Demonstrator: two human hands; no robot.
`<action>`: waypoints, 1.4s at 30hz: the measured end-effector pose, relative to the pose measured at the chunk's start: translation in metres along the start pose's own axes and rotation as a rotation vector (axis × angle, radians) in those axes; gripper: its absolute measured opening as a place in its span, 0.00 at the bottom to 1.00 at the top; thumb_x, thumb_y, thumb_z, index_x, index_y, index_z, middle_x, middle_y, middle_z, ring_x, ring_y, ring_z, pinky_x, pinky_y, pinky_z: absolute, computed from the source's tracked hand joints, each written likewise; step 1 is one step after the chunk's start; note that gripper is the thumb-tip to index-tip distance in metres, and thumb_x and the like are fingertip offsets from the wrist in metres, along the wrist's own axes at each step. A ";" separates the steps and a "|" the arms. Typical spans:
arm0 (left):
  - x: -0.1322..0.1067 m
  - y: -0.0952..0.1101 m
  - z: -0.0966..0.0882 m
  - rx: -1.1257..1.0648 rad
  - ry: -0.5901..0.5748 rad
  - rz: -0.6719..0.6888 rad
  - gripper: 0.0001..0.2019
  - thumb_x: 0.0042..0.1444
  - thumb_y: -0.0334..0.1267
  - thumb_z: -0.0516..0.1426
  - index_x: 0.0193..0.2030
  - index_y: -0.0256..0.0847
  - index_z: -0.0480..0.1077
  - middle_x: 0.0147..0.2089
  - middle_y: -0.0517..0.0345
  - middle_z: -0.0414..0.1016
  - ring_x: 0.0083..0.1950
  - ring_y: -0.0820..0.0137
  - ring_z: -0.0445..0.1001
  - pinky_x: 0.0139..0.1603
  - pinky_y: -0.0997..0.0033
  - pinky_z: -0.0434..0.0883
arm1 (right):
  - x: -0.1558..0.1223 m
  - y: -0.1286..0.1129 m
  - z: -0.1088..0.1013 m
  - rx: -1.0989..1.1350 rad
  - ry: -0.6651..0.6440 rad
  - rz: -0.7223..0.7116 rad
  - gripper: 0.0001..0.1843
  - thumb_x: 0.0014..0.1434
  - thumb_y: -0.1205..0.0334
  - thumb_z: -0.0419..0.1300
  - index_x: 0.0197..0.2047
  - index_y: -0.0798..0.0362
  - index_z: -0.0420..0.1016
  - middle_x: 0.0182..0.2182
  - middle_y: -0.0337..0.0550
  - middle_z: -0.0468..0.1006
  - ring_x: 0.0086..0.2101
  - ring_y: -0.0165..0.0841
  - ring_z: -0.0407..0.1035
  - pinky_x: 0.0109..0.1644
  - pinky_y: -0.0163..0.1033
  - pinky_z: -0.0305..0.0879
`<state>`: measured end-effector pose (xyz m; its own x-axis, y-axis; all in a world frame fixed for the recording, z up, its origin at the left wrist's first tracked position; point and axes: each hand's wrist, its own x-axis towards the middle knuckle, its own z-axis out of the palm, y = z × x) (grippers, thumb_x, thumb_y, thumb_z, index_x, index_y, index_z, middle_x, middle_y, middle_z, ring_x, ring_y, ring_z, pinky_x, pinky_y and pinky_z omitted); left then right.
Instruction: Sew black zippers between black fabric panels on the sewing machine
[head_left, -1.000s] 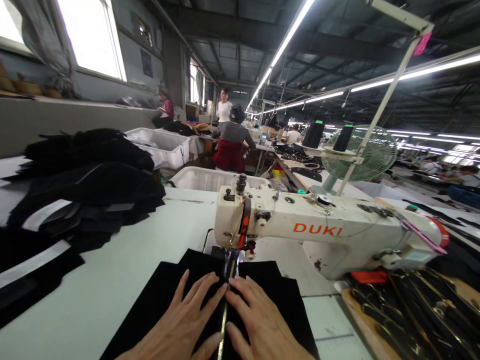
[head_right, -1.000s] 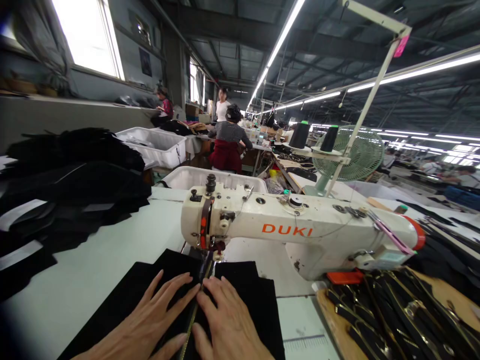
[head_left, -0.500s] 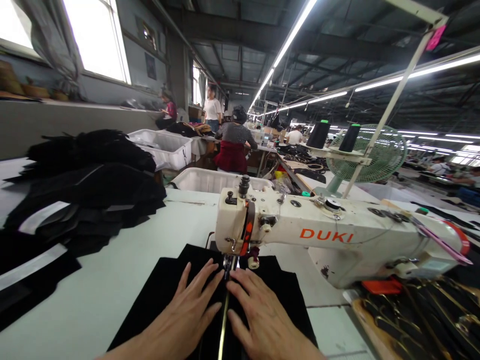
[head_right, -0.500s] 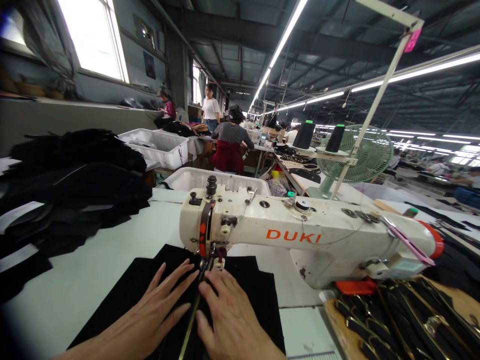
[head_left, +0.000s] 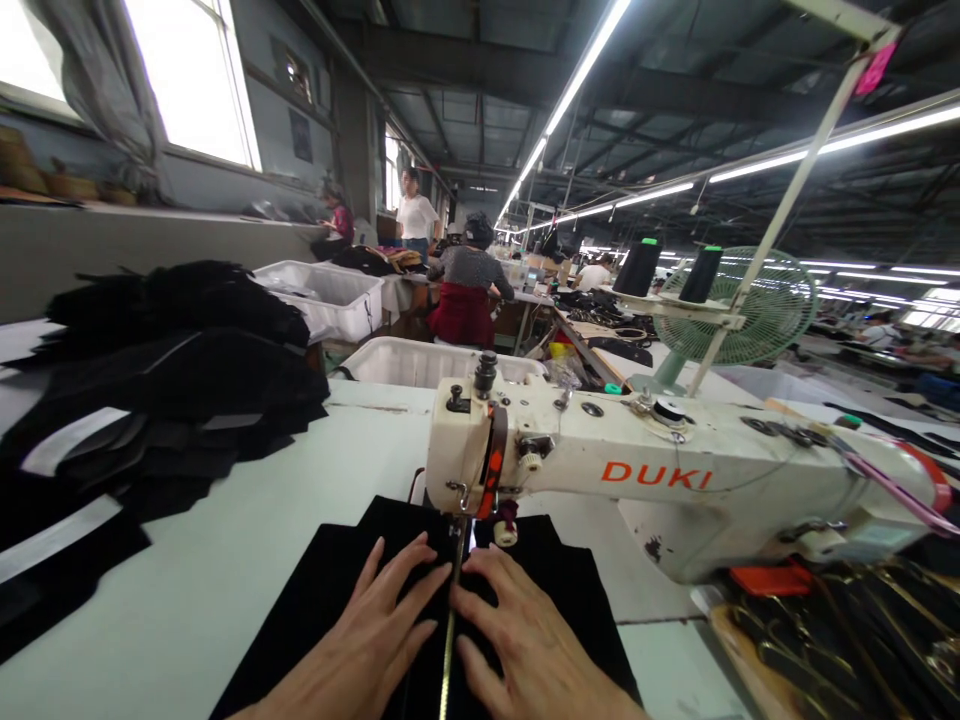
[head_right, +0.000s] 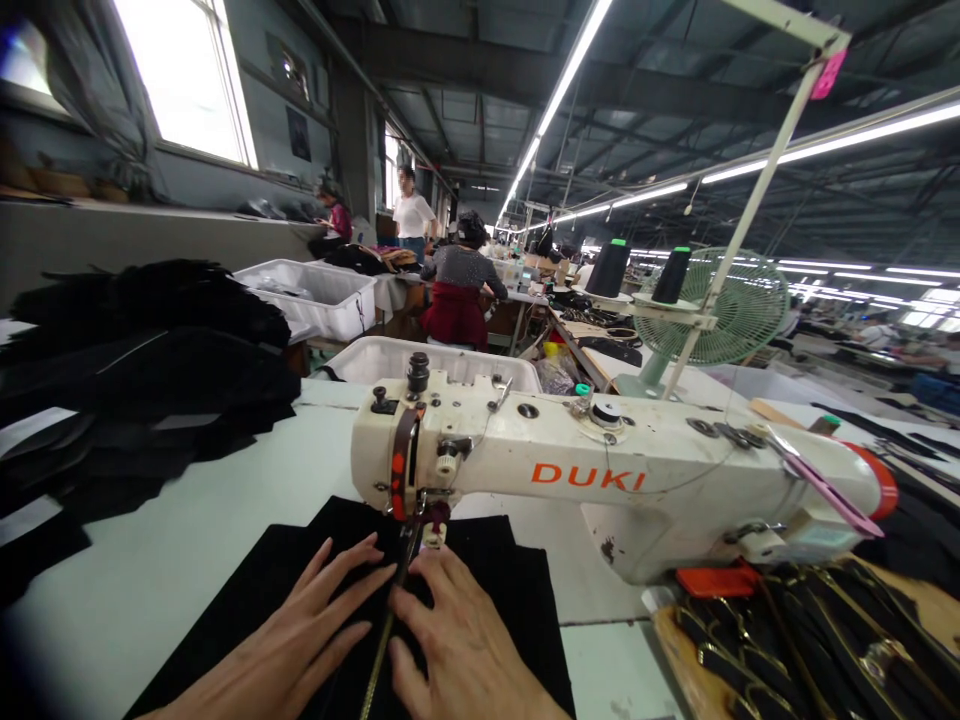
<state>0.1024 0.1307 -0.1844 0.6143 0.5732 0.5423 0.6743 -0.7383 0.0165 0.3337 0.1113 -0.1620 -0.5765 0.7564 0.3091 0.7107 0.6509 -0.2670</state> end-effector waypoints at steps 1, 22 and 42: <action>0.002 0.000 -0.002 0.047 0.008 0.043 0.20 0.69 0.34 0.47 0.66 0.43 0.62 0.61 0.48 0.73 0.65 0.59 0.68 0.60 0.52 0.67 | 0.001 0.000 -0.001 -0.012 0.009 -0.024 0.22 0.66 0.56 0.57 0.62 0.46 0.68 0.61 0.44 0.69 0.63 0.37 0.60 0.68 0.43 0.58; 0.004 -0.007 -0.002 0.078 -0.053 0.187 0.31 0.65 0.42 0.55 0.73 0.43 0.52 0.66 0.56 0.67 0.64 0.63 0.70 0.66 0.63 0.66 | -0.004 0.009 0.017 -0.278 0.255 -0.200 0.19 0.66 0.60 0.56 0.57 0.58 0.73 0.51 0.47 0.80 0.49 0.38 0.76 0.57 0.40 0.73; 0.001 -0.012 -0.004 0.020 -0.130 0.205 0.38 0.61 0.39 0.57 0.75 0.45 0.45 0.69 0.52 0.61 0.65 0.61 0.68 0.66 0.58 0.65 | -0.006 0.016 0.023 -0.259 0.206 -0.200 0.21 0.61 0.68 0.57 0.58 0.55 0.72 0.56 0.42 0.76 0.54 0.34 0.72 0.63 0.37 0.65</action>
<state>0.0937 0.1385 -0.1804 0.7856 0.4541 0.4203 0.5374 -0.8375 -0.0995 0.3390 0.1185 -0.1885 -0.6395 0.5700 0.5159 0.6861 0.7259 0.0484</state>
